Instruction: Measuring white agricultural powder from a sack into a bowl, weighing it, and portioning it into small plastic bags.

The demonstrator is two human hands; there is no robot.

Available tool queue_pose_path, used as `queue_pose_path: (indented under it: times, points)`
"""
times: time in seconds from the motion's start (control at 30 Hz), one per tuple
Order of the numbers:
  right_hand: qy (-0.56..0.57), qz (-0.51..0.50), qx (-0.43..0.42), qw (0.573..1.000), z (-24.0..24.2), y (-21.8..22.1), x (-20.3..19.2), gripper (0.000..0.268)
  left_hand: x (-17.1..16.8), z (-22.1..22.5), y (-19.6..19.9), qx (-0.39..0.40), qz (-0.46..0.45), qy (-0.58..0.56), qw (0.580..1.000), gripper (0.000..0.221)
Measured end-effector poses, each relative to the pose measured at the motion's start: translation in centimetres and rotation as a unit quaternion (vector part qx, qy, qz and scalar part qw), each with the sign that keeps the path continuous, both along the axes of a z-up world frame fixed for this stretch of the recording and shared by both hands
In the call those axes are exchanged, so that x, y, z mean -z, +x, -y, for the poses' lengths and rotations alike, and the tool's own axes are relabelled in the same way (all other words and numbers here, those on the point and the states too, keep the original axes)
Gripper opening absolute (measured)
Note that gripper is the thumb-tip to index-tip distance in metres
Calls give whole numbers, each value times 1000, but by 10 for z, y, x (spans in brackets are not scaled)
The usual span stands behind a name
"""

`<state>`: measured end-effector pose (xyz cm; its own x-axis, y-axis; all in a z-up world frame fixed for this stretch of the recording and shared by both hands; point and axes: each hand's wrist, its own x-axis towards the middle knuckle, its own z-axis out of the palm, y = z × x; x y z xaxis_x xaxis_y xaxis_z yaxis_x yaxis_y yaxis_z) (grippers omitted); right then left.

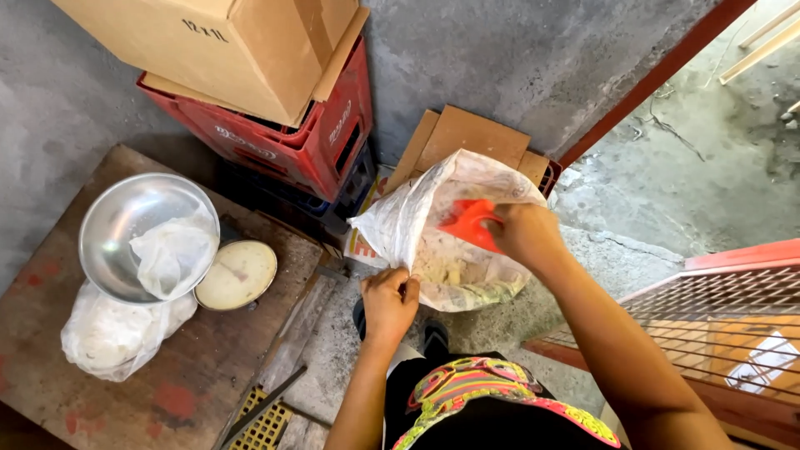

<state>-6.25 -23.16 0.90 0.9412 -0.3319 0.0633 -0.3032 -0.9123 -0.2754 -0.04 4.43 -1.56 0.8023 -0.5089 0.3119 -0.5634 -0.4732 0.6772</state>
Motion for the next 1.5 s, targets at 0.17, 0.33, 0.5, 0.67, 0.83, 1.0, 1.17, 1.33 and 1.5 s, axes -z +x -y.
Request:
queue_pose_path:
  times: [0.17, 0.33, 0.5, 0.67, 0.83, 1.0, 1.17, 1.33, 1.5]
  points:
    - [-14, -123, 61, 990, -14, -29, 22, 28, -6, 6, 1, 9, -26, -2, 1000, 25]
    - [50, -20, 67, 996, -22, -32, 37, 23, 0, 11, 5, 17, 9, -16, 1000, 21]
    - [22, -75, 48, 996, -19, -37, 12, 20, -2, 8, 2, 20, -25, -13, 999, 24]
    - [-3, 0, 51, 999, -28, -27, 0, 24, -2, 6, 0, 12, -29, -2, 999, 23]
    - [49, 112, 10, 992, -31, -16, 34, 23, 1, 6, 0, 17, -11, -3, 1000, 20]
    - [16, 24, 57, 998, -21, -33, 7, 26, -1, 5, 3, 12, -19, 12, 1000, 23]
    - [-5, -67, 88, 994, -13, -50, 22, 28, 1, 8, 3, 15, -10, 0, 1000, 22]
    - [-21, -56, 64, 996, -23, -48, 33, 29, -1, 10, 7, 28, -4, -5, 1000, 23]
    - [23, 10, 66, 998, -31, -50, 14, 24, -3, 8, 5, 35, -5, -8, 999, 20]
